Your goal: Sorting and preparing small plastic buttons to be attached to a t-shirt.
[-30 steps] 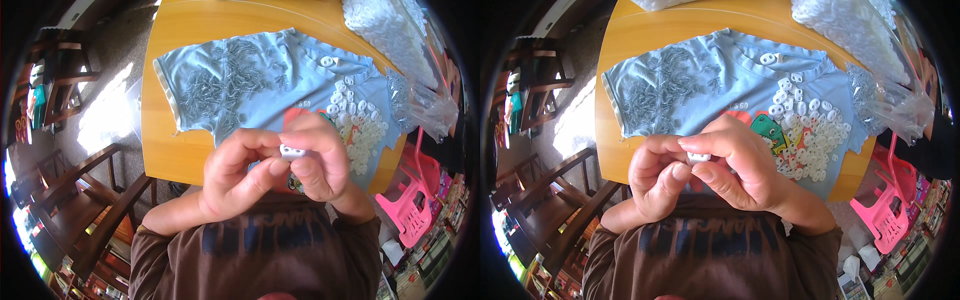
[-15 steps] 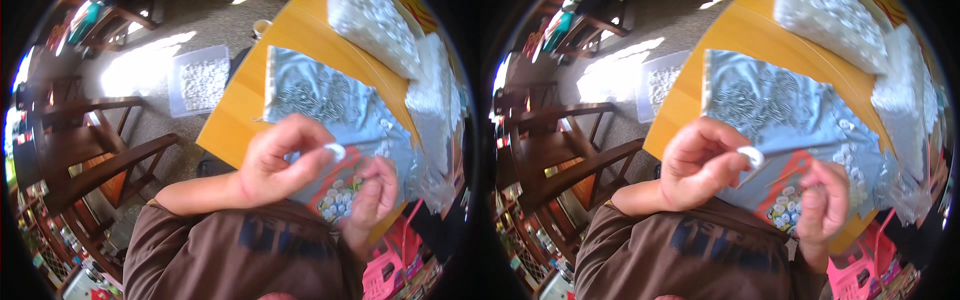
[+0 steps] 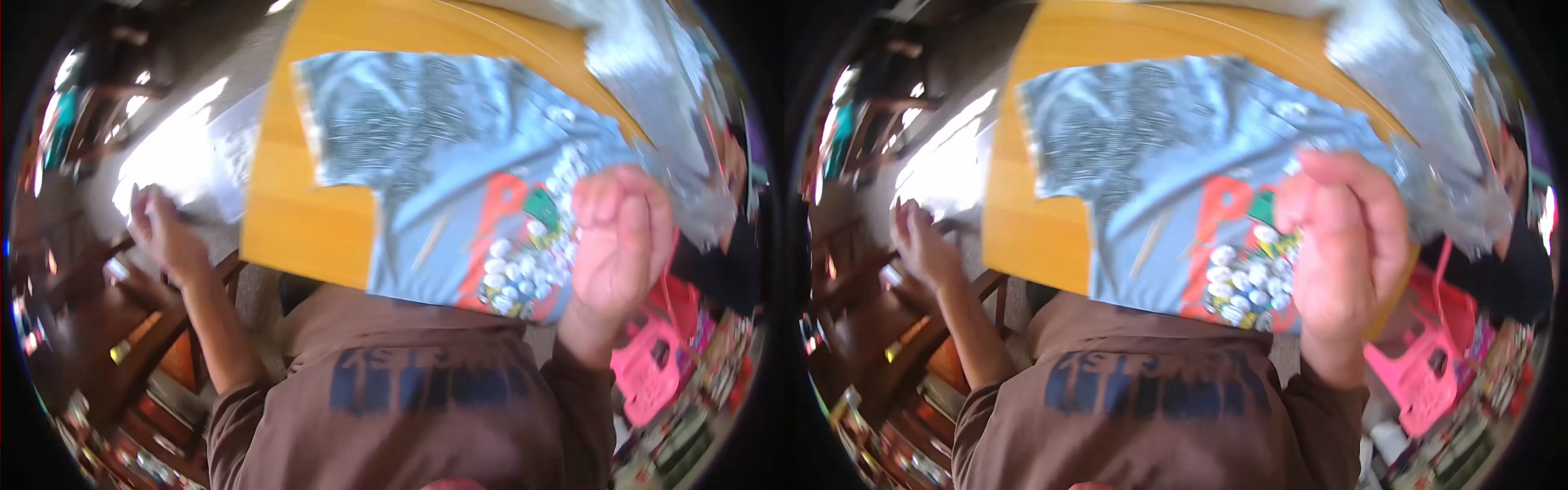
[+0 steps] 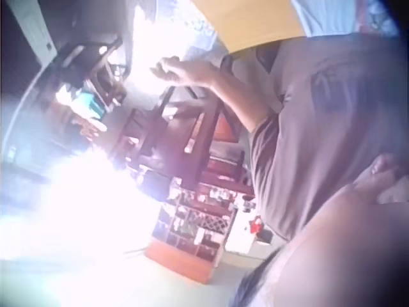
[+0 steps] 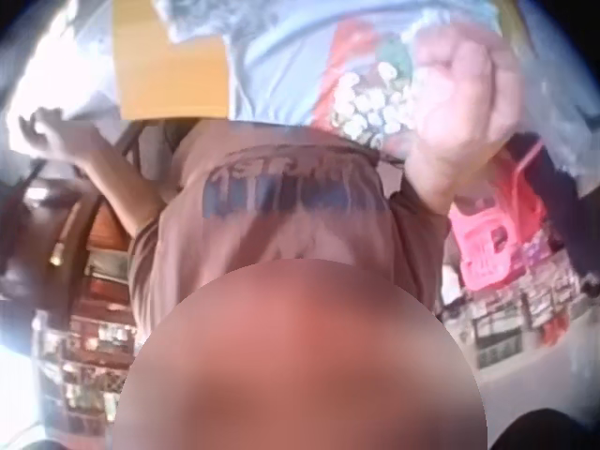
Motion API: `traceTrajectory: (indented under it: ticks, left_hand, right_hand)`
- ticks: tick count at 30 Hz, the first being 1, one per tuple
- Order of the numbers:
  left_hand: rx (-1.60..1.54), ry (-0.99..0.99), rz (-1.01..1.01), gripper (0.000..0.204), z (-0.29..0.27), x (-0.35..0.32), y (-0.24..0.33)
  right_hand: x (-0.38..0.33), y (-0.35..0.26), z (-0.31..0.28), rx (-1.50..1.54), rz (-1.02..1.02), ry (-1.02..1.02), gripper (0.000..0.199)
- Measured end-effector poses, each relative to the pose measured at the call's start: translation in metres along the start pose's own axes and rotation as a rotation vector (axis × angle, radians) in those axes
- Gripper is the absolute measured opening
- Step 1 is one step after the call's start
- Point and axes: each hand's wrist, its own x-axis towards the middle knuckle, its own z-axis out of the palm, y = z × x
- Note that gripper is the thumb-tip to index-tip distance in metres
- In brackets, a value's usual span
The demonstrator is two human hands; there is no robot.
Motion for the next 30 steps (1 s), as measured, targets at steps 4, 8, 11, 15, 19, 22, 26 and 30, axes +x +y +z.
traceTrajectory:
  ticks: [4,8,11,15,19,22,26,30]
  left_hand:
    - [-0.099,-0.23,0.107,0.024,0.033,-0.019,0.042]
    - [-0.213,-0.498,0.136,0.022,0.087,-0.089,0.106]
    - [-0.279,-1.238,-0.1,0.036,0.114,-0.142,0.129]
    - [-0.352,-1.668,-0.434,0.052,0.142,-0.205,0.137]
    - [-0.506,-1.752,-0.705,0.036,0.146,-0.198,0.128]
    - [-0.033,-1.677,-0.096,0.022,0.143,-0.182,0.121]
    - [0.017,-1.506,0.543,0.025,0.154,-0.188,0.102]
    - [0.125,-1.56,0.696,0.028,0.156,-0.199,0.105]
  right_hand:
    - [0.009,-0.004,-0.019,0.159,0.005,-0.117,0.029]
    - [0.021,-0.021,-0.018,0.377,-0.038,-0.116,0.031]
    - [0.024,-0.042,-0.007,0.276,0.023,-0.034,0.032]
    - [0.038,-0.03,0.003,0.243,-0.018,-0.027,0.031]
    - [0.037,-0.028,-0.007,0.185,-0.061,0.008,0.029]
    - [0.036,-0.027,-0.022,0.136,-0.069,0.034,0.028]
    - [0.036,-0.021,-0.029,0.078,-0.083,0.048,0.027]
    - [0.032,-0.018,-0.045,0.027,-0.095,0.067,0.026]
